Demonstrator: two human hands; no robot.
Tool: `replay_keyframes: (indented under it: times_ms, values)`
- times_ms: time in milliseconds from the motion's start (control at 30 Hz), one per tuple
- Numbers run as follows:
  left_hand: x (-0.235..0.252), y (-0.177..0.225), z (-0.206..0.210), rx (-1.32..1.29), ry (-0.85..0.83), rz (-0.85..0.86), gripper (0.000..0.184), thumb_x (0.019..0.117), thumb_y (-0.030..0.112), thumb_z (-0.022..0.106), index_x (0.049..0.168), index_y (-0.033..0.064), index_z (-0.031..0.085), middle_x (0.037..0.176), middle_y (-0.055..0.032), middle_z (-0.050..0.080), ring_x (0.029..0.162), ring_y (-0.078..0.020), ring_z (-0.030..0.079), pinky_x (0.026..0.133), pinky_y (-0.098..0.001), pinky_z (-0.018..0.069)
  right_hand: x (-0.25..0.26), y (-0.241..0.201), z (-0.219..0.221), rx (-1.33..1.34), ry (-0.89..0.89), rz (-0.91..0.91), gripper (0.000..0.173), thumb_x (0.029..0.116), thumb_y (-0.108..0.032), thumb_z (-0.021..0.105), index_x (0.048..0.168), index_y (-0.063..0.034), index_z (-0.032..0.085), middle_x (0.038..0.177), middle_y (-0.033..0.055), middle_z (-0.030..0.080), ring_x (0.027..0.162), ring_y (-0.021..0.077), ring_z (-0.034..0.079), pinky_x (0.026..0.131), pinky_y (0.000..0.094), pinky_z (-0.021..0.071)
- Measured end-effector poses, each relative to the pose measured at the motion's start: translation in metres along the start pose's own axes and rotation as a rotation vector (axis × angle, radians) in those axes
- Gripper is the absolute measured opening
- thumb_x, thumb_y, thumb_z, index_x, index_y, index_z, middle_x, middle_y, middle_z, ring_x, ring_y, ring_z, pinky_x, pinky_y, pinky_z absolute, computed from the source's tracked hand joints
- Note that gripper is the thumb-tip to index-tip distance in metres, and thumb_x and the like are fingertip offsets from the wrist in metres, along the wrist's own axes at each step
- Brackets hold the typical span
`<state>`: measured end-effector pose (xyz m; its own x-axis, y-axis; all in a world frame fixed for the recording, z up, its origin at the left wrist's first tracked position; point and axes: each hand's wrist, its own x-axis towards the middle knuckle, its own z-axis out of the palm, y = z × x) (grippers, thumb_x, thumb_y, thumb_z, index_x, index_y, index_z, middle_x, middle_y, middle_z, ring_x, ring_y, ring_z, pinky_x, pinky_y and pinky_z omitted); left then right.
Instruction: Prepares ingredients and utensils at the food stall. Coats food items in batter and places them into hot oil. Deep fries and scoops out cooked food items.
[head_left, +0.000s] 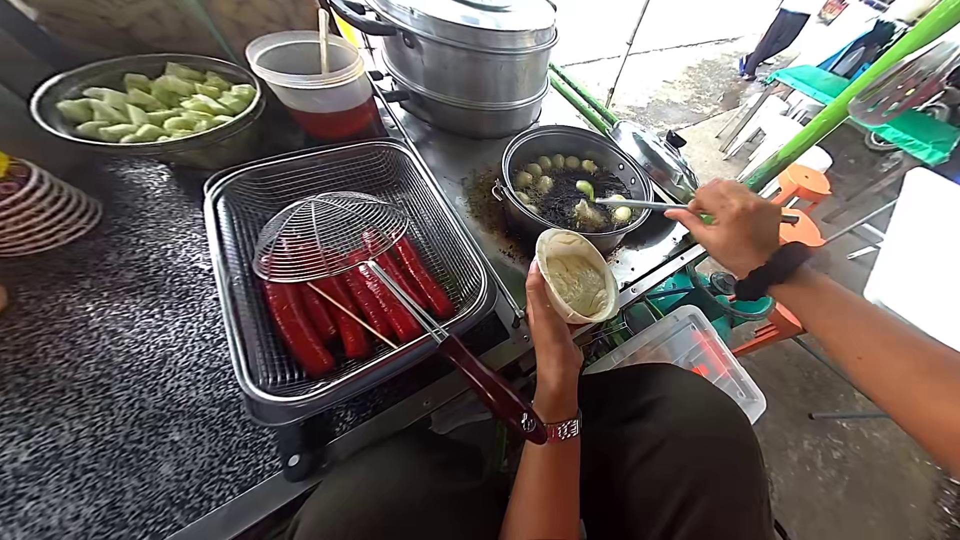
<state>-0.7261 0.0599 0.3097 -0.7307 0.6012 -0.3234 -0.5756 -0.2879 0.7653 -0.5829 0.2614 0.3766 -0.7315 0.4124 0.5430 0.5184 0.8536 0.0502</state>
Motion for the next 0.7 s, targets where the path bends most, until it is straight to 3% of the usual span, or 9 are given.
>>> replay_keyframes:
  times_ms: [67, 100, 167, 200, 300, 433, 533, 600, 700]
  values:
    - [-0.001, 0.002, 0.0, -0.011, -0.008, -0.014, 0.054, 0.1051, 0.059, 0.034, 0.139, 0.0254, 0.057, 0.121, -0.011, 0.069, 0.103, -0.0271, 0.07, 0.074, -0.0468, 0.0608, 0.003, -0.002, -0.021, 0.176, -0.008, 0.13, 0.048, 0.098, -0.04, 0.067, 0.091, 0.0072, 0.066, 0.088, 0.0252, 0.066, 0.079, 0.0417, 0.066, 0.065, 0.0605, 0.0496]
    - [-0.001, 0.003, 0.0, -0.017, -0.009, -0.019, 0.054, 0.1046, 0.061, 0.035, 0.138, 0.025, 0.058, 0.118, -0.0109, 0.07, 0.1, -0.0267, 0.071, 0.072, -0.0456, 0.0616, 0.002, -0.002, -0.031, 0.25, 0.002, 0.111, 0.049, 0.0961, -0.042, 0.07, 0.088, 0.0056, 0.066, 0.083, 0.021, 0.065, 0.072, 0.0339, 0.064, 0.063, 0.0539, 0.0494]
    - [-0.001, 0.003, 0.0, -0.021, -0.019, -0.019, 0.055, 0.104, 0.062, 0.035, 0.136, 0.0247, 0.059, 0.114, -0.01, 0.071, 0.095, -0.025, 0.073, 0.069, -0.0433, 0.0625, -0.001, -0.004, -0.05, 0.348, -0.004, -0.064, 0.045, 0.0934, -0.041, 0.072, 0.082, 0.003, 0.066, 0.076, 0.0141, 0.064, 0.065, 0.0198, 0.06, 0.06, 0.0381, 0.0497]
    - [-0.001, 0.004, 0.0, -0.026, -0.025, -0.025, 0.055, 0.104, 0.062, 0.035, 0.135, 0.0242, 0.06, 0.112, -0.0096, 0.071, 0.093, -0.0243, 0.073, 0.069, -0.0428, 0.0624, -0.003, -0.006, -0.058, 0.355, -0.026, -0.18, 0.044, 0.0929, -0.039, 0.072, 0.078, 0.0017, 0.066, 0.073, 0.012, 0.063, 0.062, 0.0176, 0.059, 0.057, 0.0353, 0.0482]
    - [-0.004, 0.007, 0.002, -0.038, -0.035, -0.041, 0.054, 0.1038, 0.062, 0.036, 0.131, 0.0229, 0.061, 0.108, -0.0085, 0.072, 0.091, -0.0231, 0.073, 0.068, -0.0417, 0.0625, -0.007, -0.015, -0.069, 0.2, -0.046, -0.483, 0.046, 0.095, -0.042, 0.065, 0.069, -0.0039, 0.064, 0.066, 0.0071, 0.058, 0.058, 0.0203, 0.059, 0.048, 0.0354, 0.043]
    - [-0.007, 0.01, 0.002, -0.025, -0.042, -0.007, 0.051, 0.1036, 0.06, 0.039, 0.134, 0.0256, 0.06, 0.112, -0.0072, 0.071, 0.096, -0.022, 0.073, 0.071, -0.0416, 0.0626, -0.009, -0.025, -0.067, 0.096, -0.036, -0.589, 0.049, 0.0972, -0.042, 0.06, 0.065, -0.0056, 0.06, 0.063, 0.0068, 0.054, 0.056, 0.0229, 0.057, 0.044, 0.0365, 0.0386]
    - [-0.002, 0.004, -0.002, 0.0, -0.053, 0.047, 0.051, 0.1029, 0.059, 0.041, 0.137, 0.0253, 0.06, 0.116, -0.0051, 0.071, 0.101, -0.0193, 0.071, 0.077, -0.0393, 0.0611, -0.015, -0.029, -0.059, 0.319, -0.146, -0.373, 0.044, 0.0892, -0.047, 0.069, 0.064, -0.0117, 0.061, 0.061, -0.0028, 0.054, 0.053, 0.0094, 0.053, 0.045, 0.0276, 0.0388]
    - [0.002, -0.001, -0.002, 0.032, -0.05, 0.077, 0.05, 0.1045, 0.055, 0.04, 0.137, 0.0214, 0.059, 0.114, -0.0061, 0.07, 0.099, -0.0188, 0.07, 0.077, -0.039, 0.0606, -0.019, -0.028, -0.057, 0.633, -0.32, -0.068, 0.034, 0.0859, -0.036, 0.08, 0.066, -0.014, 0.062, 0.058, -0.0063, 0.058, 0.048, 0.0018, 0.051, 0.042, 0.0185, 0.0392]
    - [0.005, -0.004, -0.002, 0.046, -0.038, 0.065, 0.051, 0.1052, 0.055, 0.04, 0.139, 0.0197, 0.056, 0.115, -0.0087, 0.069, 0.1, -0.0207, 0.069, 0.078, -0.04, 0.06, -0.02, -0.022, -0.05, 1.043, -0.518, 0.447, 0.034, 0.0943, -0.017, 0.073, 0.064, -0.0117, 0.057, 0.052, -0.0007, 0.053, 0.039, 0.0028, 0.04, 0.037, 0.0151, 0.0298]
